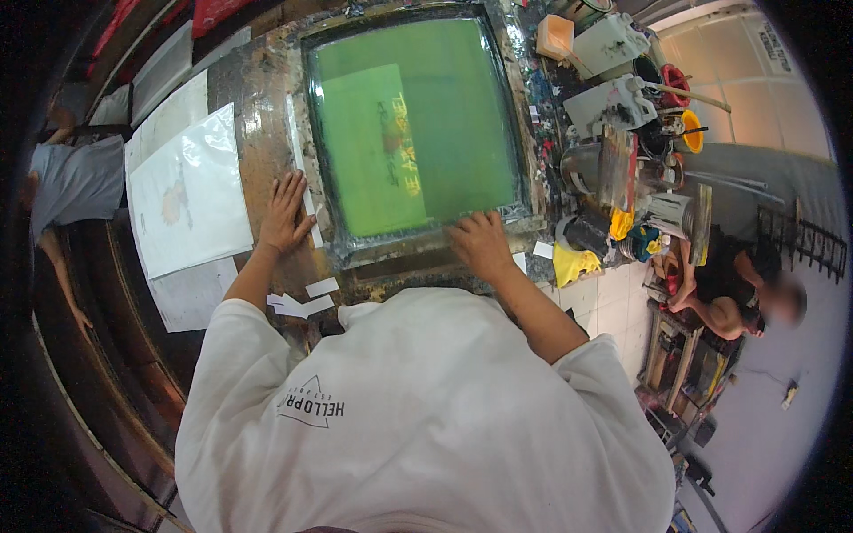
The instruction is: The person aligns a screen printing frame over a white sheet on a workbench, then uses a squeegee to pull green ink across the screen to transfer a design onto the sheet. The person repeats this process on multiple sheets, lifting the frame and moving each printed sheet aside.
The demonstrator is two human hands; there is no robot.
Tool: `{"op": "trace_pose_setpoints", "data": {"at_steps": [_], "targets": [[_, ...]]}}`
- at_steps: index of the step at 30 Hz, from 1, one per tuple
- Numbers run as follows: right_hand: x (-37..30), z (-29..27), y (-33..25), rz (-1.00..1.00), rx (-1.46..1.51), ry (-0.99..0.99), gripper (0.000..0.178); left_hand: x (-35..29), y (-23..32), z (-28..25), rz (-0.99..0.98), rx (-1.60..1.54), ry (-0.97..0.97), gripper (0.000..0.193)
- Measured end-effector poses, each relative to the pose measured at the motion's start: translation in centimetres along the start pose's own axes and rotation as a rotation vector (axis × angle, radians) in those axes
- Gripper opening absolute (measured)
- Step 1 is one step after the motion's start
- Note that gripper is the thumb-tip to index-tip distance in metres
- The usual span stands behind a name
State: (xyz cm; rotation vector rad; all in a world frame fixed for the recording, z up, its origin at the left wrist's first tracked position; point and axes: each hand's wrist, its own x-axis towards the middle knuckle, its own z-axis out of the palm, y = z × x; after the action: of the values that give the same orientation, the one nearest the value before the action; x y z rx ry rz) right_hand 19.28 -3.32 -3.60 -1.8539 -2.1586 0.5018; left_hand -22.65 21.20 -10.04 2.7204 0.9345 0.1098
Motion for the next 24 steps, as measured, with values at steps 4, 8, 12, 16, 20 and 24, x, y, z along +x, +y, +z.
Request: {"op": "trace_pose_setpoints", "data": {"at_steps": [4,8,12,16,20,24], "targets": [[-0.10,-0.07,-0.06,0.015,-0.017,-0.027,0.043,0.17,0.19,-0.38,-0.005,0.020,-0.032,0.087],[-0.15,0.24,-0.08,0.025,-0.037,-0.058,0.042,-0.15,-0.01,0.13,0.000,0.007,-0.022,0.086],[-0.13,0.29,0.00,0.025,-0.042,-0.045,0.041,0.00,-0.24,0.45,0.015,0.015,-0.011,0.086],[-0.25,0.29,0.12,0.029,-0.017,-0.042,0.041,0.12,-0.27,0.50,0.015,0.032,-0.013,0.084],[-0.27,0.31,0.14,0.035,-0.001,-0.044,0.039,0.13,-0.26,0.51,0.026,0.033,0.005,0.083],[-0.13,0.15,0.02,0.030,-0.003,-0.035,0.035,0.18,-0.18,0.42,0.025,0.044,0.000,0.084]]}}
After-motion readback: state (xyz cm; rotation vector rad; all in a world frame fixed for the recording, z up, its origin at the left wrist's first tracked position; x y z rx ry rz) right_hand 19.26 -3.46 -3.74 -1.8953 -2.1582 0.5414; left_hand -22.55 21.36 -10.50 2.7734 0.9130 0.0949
